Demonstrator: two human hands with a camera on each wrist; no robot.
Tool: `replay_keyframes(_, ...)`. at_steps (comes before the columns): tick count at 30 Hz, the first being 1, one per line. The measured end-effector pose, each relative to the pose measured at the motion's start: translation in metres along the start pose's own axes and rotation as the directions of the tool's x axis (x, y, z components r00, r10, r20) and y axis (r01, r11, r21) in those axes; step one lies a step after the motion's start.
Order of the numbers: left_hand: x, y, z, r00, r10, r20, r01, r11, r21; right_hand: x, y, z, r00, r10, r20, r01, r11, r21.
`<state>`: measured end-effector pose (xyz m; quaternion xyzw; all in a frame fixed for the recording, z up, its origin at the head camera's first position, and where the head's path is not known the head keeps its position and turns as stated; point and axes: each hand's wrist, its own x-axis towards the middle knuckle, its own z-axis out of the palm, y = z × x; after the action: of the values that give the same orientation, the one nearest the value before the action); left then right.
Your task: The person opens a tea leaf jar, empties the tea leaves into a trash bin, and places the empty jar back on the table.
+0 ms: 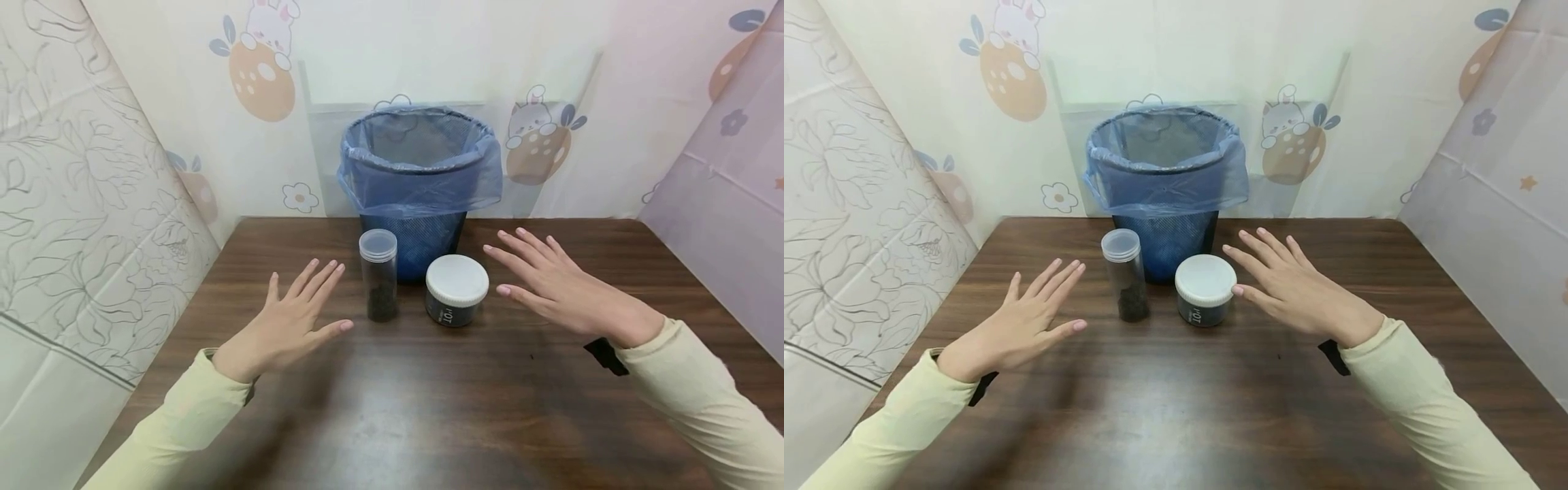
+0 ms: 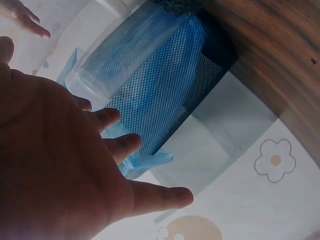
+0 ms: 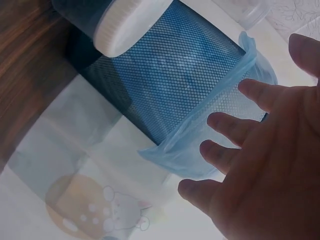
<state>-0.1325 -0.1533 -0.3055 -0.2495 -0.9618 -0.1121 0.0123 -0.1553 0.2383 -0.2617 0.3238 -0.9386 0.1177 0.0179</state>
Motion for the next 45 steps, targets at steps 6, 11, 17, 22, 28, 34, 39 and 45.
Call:
replay_keyframes(6,0.008,0.004,0.002,1.0,0.0,0.015,0.001,1.0,-0.03,0.01,-0.005,-0.001,0.999,-0.03,0.012,0.03,1.0,-0.007)
replay_keyframes(11,0.014,0.005,0.004,0.999,-0.025,0.033,0.025,0.999,-0.021,0.02,-0.011,-0.003,0.998,-0.06,0.026,0.061,0.998,-0.018)
replay_keyframes(17,0.024,0.004,0.008,0.997,-0.066,0.042,0.067,0.998,-0.003,0.034,-0.017,-0.005,0.992,-0.122,0.032,0.123,0.992,-0.038)
replay_keyframes(22,0.035,0.0,0.014,0.993,-0.101,0.063,0.101,0.995,0.002,0.045,-0.022,-0.004,0.989,-0.122,0.08,0.125,0.992,-0.035)
replay_keyframes(28,0.049,-0.007,0.023,0.988,-0.123,0.094,0.125,0.992,-0.022,0.06,-0.026,0.002,0.984,-0.123,0.132,0.129,0.991,-0.038)
replay_keyframes(34,0.062,-0.012,0.032,0.987,-0.113,0.116,0.127,0.985,-0.117,0.077,-0.032,0.011,0.976,-0.158,0.147,0.166,0.985,-0.042)
replay_keyframes(39,0.073,-0.014,0.04,0.996,-0.05,0.075,0.067,0.97,-0.233,0.089,-0.041,0.014,0.973,-0.183,0.143,0.187,0.982,-0.016)
replay_keyframes(45,0.083,-0.014,0.049,0.999,0.024,0.022,-0.014,0.918,-0.397,0.107,-0.051,0.015,0.971,-0.178,0.16,0.183,0.983,-0.019)
